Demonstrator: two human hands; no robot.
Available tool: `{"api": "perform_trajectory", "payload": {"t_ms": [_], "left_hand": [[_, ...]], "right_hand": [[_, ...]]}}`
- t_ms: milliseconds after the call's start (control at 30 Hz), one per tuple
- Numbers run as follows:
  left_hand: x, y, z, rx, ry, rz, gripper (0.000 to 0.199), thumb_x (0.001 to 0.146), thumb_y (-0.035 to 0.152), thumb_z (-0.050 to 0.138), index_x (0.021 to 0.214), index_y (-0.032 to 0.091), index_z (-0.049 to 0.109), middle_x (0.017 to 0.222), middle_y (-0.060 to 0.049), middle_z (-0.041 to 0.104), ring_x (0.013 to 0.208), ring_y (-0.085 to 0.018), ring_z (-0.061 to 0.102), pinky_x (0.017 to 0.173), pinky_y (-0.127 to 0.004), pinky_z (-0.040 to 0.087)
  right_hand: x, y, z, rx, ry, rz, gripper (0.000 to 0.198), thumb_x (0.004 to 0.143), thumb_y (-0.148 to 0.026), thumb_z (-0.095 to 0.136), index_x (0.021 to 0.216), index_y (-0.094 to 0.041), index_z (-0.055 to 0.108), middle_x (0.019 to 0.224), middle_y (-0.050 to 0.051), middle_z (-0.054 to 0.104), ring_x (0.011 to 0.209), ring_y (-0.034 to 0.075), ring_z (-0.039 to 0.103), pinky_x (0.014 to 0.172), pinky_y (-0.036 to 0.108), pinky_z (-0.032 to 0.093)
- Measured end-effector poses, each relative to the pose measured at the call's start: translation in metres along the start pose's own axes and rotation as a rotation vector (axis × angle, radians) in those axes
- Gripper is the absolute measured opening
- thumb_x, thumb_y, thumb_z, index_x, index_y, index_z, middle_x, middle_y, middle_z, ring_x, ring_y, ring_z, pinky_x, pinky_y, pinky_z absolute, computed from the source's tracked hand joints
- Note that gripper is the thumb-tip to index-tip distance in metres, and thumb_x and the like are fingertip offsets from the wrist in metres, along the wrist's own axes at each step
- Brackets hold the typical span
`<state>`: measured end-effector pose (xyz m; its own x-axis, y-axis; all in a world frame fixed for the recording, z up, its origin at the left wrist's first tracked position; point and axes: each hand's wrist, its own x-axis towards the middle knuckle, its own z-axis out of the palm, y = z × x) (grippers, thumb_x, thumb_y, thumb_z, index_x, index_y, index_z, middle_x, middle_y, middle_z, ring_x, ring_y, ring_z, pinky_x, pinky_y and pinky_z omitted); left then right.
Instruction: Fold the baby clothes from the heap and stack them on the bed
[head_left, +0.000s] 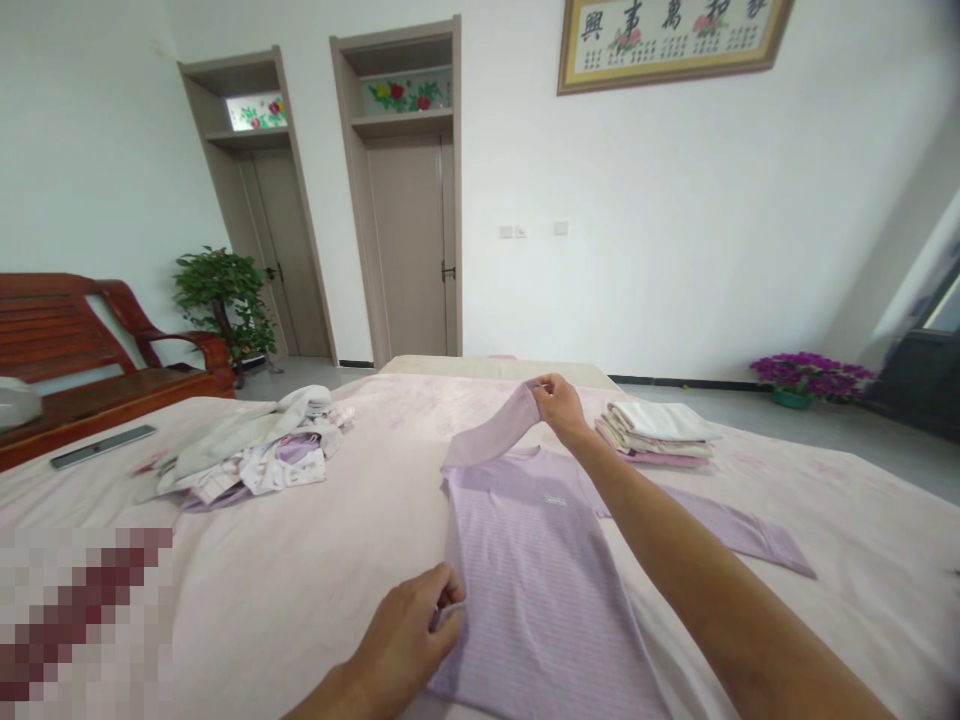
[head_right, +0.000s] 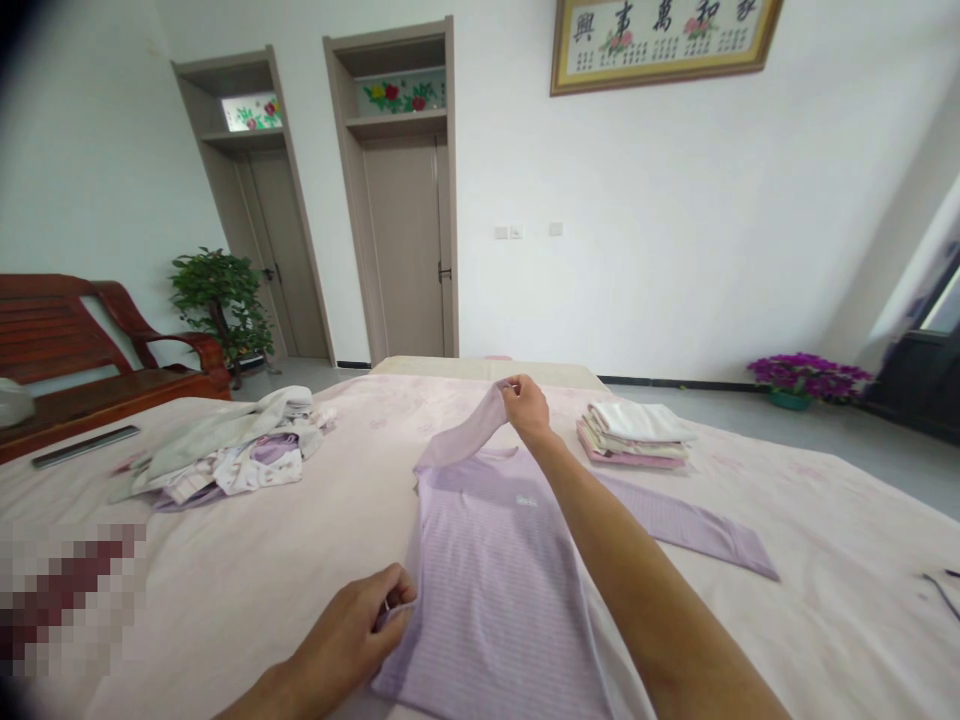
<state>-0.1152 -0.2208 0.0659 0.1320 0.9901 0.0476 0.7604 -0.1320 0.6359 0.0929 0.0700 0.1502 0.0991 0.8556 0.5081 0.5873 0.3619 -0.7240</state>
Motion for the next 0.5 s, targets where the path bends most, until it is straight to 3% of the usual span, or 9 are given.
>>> {"api": "perform_trajectory", "payload": {"t_ms": [267,367,500], "left_hand": [[0.012,0.013,0.024,0.087,-0.14,0.081,0.01,0.076,0.02,0.052,0.084,0.022,0.057,0.081,0.004,0.066,0.072,-0.012,0.056,0.065,-0.023,0.035],[0.012,0.013,0.022,0.154,-0.22,0.089,0.013,0.076,0.024,0.056,0.088,0.025,0.062,0.084,0.005,0.069,0.075,-0.014,0.059,0.065,-0.023,0.035],[0.016,0.011,0.01,0.2,-0.338,0.145,0.02,0.087,0.039,0.049,0.085,0.025,0.064,0.085,0.003,0.07,0.076,-0.015,0.062,0.063,-0.024,0.036]], "right_hand": [[0.009,0.009,-0.041,0.037,0.134,-0.04,0.027,0.077,-0.031,0.051,0.094,-0.019,0.068,0.086,0.005,0.069,0.077,0.018,0.06,0.073,0.031,0.045],[0.004,0.018,-0.052,0.051,0.141,-0.046,0.028,0.077,-0.032,0.05,0.093,-0.019,0.068,0.083,0.004,0.069,0.074,0.018,0.06,0.069,0.03,0.045],[-0.01,0.029,-0.062,0.088,0.118,-0.048,0.028,0.076,-0.033,0.051,0.093,-0.018,0.069,0.08,0.004,0.069,0.07,0.017,0.06,0.066,0.029,0.045]]}}
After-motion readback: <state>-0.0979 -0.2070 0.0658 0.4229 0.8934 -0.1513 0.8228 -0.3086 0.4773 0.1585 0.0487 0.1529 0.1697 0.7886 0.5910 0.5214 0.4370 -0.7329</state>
